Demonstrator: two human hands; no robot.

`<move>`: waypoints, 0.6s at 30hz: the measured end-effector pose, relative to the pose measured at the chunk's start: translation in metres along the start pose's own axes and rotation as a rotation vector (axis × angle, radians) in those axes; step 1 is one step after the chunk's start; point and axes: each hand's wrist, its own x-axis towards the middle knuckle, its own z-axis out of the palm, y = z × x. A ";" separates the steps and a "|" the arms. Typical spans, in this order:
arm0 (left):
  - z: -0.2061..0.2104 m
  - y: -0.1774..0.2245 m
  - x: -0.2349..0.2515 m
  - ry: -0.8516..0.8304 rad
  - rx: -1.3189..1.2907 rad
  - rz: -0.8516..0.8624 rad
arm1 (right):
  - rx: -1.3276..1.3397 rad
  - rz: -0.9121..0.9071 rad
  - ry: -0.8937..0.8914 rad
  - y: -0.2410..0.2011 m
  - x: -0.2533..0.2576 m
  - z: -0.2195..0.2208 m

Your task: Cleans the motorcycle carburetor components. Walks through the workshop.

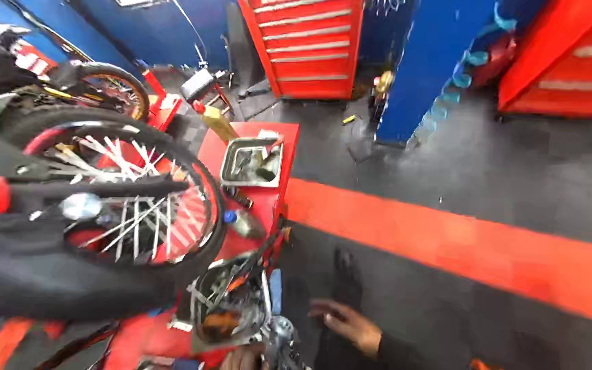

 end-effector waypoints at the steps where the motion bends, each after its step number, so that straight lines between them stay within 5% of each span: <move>1: 0.003 0.016 0.059 0.025 0.008 0.010 | 0.019 -0.082 -0.024 -0.026 0.029 -0.026; 6: -0.044 0.052 0.243 0.355 0.053 0.046 | -0.099 -0.114 -0.163 -0.176 0.141 -0.119; 10: -0.073 0.049 0.345 0.378 -0.082 -0.079 | -0.296 -0.095 -0.180 -0.280 0.215 -0.174; 14: -0.058 0.034 0.434 0.391 -0.252 -0.322 | -0.545 0.054 -0.230 -0.338 0.317 -0.226; 18: -0.009 0.026 0.489 0.417 -0.415 -0.670 | -0.833 0.243 -0.461 -0.348 0.427 -0.256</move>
